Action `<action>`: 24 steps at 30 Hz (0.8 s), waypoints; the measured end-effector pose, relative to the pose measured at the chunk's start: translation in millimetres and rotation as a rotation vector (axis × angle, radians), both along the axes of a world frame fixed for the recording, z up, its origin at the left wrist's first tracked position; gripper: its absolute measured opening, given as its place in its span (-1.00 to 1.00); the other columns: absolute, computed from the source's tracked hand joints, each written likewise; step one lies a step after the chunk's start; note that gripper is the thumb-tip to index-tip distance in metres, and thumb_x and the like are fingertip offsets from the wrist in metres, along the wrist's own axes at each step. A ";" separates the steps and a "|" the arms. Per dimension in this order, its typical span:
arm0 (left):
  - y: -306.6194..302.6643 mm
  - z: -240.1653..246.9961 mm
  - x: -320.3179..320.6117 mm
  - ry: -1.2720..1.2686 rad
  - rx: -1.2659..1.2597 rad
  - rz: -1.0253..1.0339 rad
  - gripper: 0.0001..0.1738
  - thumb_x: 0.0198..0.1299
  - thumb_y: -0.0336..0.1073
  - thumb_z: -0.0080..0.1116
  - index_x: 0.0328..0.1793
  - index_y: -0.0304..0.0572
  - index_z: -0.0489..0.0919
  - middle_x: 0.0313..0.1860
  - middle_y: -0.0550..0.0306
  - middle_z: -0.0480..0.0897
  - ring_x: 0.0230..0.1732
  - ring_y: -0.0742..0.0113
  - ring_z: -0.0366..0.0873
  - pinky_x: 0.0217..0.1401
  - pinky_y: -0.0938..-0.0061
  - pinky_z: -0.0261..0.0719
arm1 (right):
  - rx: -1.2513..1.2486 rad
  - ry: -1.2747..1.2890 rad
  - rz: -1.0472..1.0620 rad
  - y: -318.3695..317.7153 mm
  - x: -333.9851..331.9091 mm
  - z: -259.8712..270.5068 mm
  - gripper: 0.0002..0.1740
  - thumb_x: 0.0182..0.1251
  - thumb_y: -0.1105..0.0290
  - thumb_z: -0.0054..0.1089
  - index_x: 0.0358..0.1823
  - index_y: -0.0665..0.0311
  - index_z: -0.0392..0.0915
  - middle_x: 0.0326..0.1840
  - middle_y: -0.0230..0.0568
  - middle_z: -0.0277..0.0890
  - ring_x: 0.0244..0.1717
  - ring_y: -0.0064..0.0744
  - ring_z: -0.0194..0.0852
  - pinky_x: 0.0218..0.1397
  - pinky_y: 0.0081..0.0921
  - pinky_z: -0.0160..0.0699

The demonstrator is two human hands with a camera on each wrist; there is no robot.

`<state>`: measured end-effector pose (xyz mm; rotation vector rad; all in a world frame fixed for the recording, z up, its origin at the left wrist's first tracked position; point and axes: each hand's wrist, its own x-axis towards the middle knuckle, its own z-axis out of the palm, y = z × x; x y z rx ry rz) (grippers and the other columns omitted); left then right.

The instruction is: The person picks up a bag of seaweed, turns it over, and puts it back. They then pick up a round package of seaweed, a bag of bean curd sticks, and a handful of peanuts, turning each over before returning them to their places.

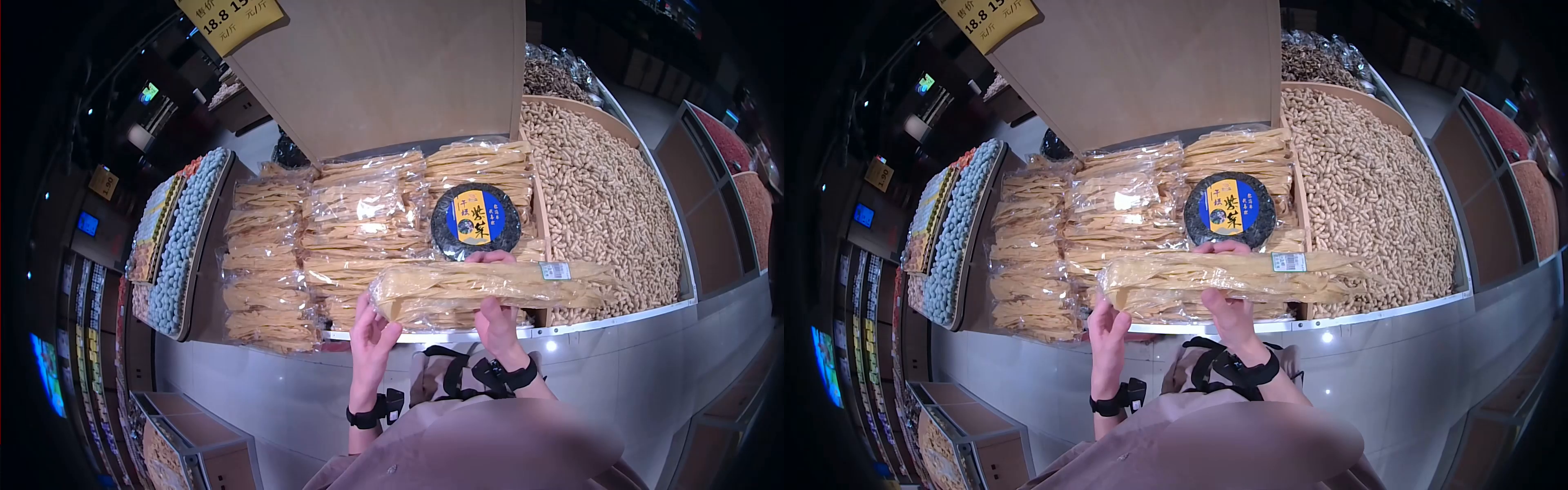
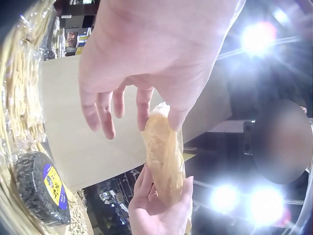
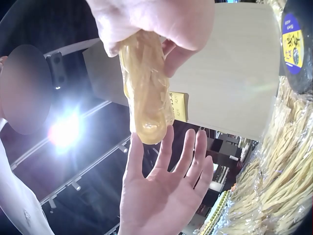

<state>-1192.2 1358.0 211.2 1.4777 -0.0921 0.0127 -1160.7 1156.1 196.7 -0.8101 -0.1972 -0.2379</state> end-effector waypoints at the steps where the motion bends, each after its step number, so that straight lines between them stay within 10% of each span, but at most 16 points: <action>1: -0.1 0.4 0.5 -0.008 0.006 -0.002 -0.49 0.27 -0.36 0.27 0.32 -0.38 0.49 0.40 0.11 0.27 0.41 0.27 0.32 0.44 0.36 0.30 | 0.000 0.000 -0.001 0.0 0.2 0.0 -0.14 0.12 -0.01 0.52 0.29 0.18 0.19 0.20 -0.19 0.30 0.30 -0.36 0.25 0.47 -0.32 0.14; 24: 1.4 2.5 0.6 -0.032 0.096 0.002 -0.54 0.18 -0.43 0.34 0.23 -0.42 0.59 0.40 0.00 0.42 0.37 0.25 0.43 0.43 0.36 0.36 | -0.096 -0.005 -0.052 -6.5 1.8 0.5 -0.17 0.14 0.00 0.48 0.27 0.23 0.20 0.15 -0.17 0.33 0.23 -0.37 0.29 0.43 -0.34 0.19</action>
